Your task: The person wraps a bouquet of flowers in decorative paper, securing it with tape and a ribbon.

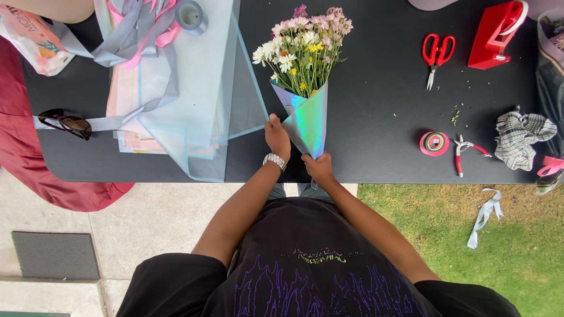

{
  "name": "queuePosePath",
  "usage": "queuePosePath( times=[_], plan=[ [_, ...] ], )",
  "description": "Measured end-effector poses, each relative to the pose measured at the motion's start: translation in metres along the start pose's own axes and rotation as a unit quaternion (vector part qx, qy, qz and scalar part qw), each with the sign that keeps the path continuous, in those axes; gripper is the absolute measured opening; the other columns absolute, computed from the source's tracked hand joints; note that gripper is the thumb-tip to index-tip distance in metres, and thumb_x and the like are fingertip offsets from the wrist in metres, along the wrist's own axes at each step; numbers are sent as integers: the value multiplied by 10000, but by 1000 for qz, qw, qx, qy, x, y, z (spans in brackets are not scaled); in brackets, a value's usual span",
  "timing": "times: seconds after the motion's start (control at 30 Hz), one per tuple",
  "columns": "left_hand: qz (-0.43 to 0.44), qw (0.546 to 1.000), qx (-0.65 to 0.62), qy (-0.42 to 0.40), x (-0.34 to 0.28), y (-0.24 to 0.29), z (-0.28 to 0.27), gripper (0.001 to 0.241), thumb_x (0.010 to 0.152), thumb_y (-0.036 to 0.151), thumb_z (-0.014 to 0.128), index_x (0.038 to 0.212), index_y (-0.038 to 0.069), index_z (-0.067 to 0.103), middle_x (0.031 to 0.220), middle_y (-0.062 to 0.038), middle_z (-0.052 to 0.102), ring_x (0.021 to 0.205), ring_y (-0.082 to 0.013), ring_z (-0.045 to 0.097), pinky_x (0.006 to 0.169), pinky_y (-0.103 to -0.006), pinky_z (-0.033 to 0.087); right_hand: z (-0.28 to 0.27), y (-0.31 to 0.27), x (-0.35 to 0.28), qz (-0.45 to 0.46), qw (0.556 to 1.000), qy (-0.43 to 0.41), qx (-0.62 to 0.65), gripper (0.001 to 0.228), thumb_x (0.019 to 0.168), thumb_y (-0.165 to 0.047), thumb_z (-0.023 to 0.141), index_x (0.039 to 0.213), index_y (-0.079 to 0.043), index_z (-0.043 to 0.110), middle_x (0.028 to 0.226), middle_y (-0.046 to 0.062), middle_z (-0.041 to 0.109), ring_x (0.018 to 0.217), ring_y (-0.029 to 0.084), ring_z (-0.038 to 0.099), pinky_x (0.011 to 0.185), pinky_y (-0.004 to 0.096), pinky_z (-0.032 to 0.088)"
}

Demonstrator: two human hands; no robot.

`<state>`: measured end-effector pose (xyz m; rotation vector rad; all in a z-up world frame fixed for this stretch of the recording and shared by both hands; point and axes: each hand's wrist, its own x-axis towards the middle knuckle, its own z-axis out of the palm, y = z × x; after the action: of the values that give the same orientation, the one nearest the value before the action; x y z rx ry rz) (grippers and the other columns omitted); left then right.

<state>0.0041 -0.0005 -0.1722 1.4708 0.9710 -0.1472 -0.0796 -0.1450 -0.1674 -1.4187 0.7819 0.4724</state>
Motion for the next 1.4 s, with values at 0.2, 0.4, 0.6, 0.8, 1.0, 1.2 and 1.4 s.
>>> queuePosePath(
  times=[0.2, 0.4, 0.6, 0.8, 1.0, 1.2, 1.4],
  plan=[
    [50, 941, 1, -334, -114, 70, -20, 1202, 995, 450, 894, 1750, -44, 100, 1680, -385, 340, 1581, -564, 363, 1262, -708, 381, -6, -16, -7, -311, 937, 23, -155, 180, 964, -142, 790, 961, 30, 738, 756, 296, 719, 755, 289, 740, 634, 371, 498],
    [105, 903, -62, -412, -70, 33, -14, 1096, 858, 143, 1032, 1724, 20, 373, 1639, -267, 529, 1517, -484, 495, 1148, -669, 448, -6, -50, -1, -493, 857, -11, -148, 254, 891, -142, 768, 669, -71, 669, 563, 174, 676, 481, 179, 569, 465, 343, 431],
    [133, 866, -73, -477, -54, 60, -25, 1009, 900, 154, 1007, 1716, 12, 430, 1555, -280, 632, 1284, -400, 654, 1000, -594, 509, 6, -145, -32, -481, 821, -305, -48, 117, 900, -56, 805, 841, 43, 785, 723, 107, 768, 581, 125, 675, 862, 214, 620],
    [221, 883, -40, -413, -98, 165, -44, 392, 976, 81, 878, 1326, -31, 743, 1072, -89, 753, 1082, -141, 709, 1117, -445, 524, 8, -218, -88, -410, 868, -162, -228, 322, 872, -276, 968, 879, -94, 702, 606, 125, 669, 560, 198, 677, 513, 435, 479],
    [197, 882, -236, -357, -35, 115, -3, 489, 959, 72, 946, 1391, 33, 719, 1204, -84, 777, 1110, -166, 717, 999, -524, 580, -2, -168, -34, -354, 885, -119, -280, 459, 997, -383, 854, 736, -128, 575, 526, 6, 555, 487, 105, 553, 461, 343, 358],
    [222, 899, -208, -315, -66, 178, -26, 345, 944, 94, 959, 1218, 109, 751, 1101, -41, 804, 1045, -116, 743, 1002, -397, 550, 19, -210, -59, -392, 856, -129, -311, 470, 1075, -376, 781, 785, -67, 578, 557, 135, 570, 494, 225, 599, 479, 314, 377],
    [263, 915, -99, -288, -36, 121, -8, 634, 968, 182, 960, 1524, 88, 669, 1339, -173, 774, 1246, -306, 729, 1105, -618, 523, 40, -253, -99, -367, 876, -87, -301, 309, 932, -263, 838, 995, -61, 613, 650, 147, 550, 581, 404, 656, 525, 451, 433]
  ],
)
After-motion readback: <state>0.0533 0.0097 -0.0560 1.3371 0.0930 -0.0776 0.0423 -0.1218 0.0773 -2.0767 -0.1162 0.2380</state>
